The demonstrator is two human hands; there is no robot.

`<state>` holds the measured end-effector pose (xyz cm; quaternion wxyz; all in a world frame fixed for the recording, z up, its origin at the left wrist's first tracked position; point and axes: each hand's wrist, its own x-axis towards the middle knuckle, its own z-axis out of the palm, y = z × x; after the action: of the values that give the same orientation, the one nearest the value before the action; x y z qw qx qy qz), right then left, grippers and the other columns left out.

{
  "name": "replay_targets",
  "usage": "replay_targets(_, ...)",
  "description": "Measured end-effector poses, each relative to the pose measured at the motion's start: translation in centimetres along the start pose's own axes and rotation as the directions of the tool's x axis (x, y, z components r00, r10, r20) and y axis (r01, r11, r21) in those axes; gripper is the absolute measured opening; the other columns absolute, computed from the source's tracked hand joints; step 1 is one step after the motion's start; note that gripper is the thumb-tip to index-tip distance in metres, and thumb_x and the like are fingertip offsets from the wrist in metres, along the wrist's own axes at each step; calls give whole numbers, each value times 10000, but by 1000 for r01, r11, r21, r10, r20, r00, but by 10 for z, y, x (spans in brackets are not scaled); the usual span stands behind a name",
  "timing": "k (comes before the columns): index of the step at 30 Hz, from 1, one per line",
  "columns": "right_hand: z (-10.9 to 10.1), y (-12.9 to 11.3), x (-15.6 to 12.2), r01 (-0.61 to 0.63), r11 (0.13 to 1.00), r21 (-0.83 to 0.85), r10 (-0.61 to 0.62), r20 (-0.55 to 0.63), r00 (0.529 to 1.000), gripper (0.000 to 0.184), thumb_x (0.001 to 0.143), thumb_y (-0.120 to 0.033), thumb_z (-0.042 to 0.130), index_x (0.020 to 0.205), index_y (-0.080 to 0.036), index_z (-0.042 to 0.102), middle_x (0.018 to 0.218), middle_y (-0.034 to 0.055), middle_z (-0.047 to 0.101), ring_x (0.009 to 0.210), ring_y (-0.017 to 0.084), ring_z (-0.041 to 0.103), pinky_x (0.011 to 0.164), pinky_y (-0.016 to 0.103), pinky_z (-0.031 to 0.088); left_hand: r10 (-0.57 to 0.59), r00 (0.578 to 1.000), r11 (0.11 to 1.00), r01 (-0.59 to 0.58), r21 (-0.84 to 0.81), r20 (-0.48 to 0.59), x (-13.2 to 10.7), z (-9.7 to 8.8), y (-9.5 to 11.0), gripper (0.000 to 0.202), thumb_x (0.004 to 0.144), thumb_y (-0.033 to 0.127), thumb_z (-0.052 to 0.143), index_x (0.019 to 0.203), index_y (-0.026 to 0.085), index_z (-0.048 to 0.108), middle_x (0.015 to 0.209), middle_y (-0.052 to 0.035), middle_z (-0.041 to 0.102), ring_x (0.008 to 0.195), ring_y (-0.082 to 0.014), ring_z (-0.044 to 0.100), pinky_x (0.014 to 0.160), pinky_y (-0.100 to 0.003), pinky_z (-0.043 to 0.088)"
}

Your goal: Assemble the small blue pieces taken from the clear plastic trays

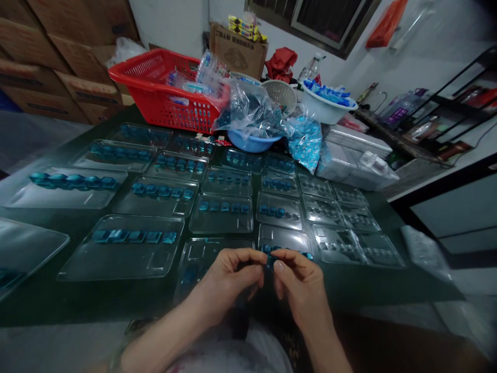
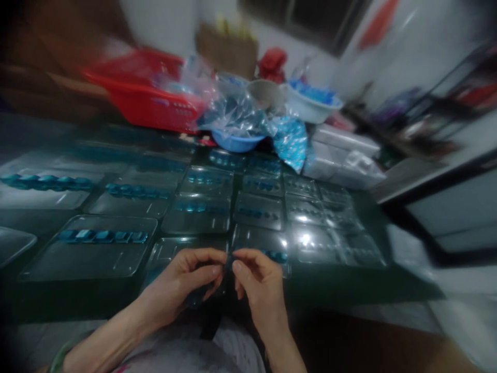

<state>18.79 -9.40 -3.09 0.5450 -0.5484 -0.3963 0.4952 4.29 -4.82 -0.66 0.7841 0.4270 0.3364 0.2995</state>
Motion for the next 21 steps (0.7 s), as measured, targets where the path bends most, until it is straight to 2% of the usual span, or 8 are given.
replay_targets(5,2,-4,0,50,983,-178,-50,4,999,176,758,-259,551,911,-173,562,514,-40,473,414,55,421,385,160,352,36,996,999,-38,21,84,0,-1,-2,134,757,193,485,731,109,586,563,-24,507,469,-78,395,450,-202,283)
replay_targets(7,4,-7,-2,130,950,-284,-129,23,991,169,766,-234,537,927,-191,567,619,-21,513,472,60,463,417,166,380,23,995,1000,-22,-16,94,0,-4,-4,185,777,239,480,701,102,579,559,-25,495,462,-73,389,444,-198,271)
replay_targets(10,7,-13,-4,294,861,-414,-287,83,954,199,770,-176,518,958,-218,569,795,6,529,658,88,522,552,195,429,-11,996,995,20,-94,90,1,-8,-7,221,773,273,502,640,102,547,534,-7,449,452,-67,386,437,-192,260)
replay_targets(12,9,-16,-6,345,836,-427,-315,142,939,250,770,-154,509,1006,-227,549,837,13,521,732,101,520,615,210,434,-57,995,986,69,-154,81,2,-11,-8,195,758,273,528,646,113,528,543,1,434,450,-67,393,422,-185,251)
replay_targets(15,11,-18,-7,293,899,-325,-244,184,952,331,768,-163,513,1090,-237,485,897,21,514,748,101,522,626,210,448,-128,986,945,154,-290,107,2,-14,-9,150,756,261,529,685,131,507,567,9,411,447,-64,395,393,-172,215)
replay_targets(18,14,-14,-5,178,956,-235,-153,121,981,332,768,-190,522,1094,-227,470,937,38,528,786,119,533,604,201,457,-134,976,889,196,-414,173,2,-17,-9,118,775,249,492,738,137,502,594,7,395,445,-56,385,376,-165,183)
replay_targets(21,17,-8,0,82,987,-136,-71,86,994,311,765,-223,528,1072,-202,479,878,44,542,660,101,526,495,181,430,-111,975,880,186,-437,192,3,-20,-11,124,776,244,491,733,128,502,596,1,395,455,-55,392,387,-161,212)
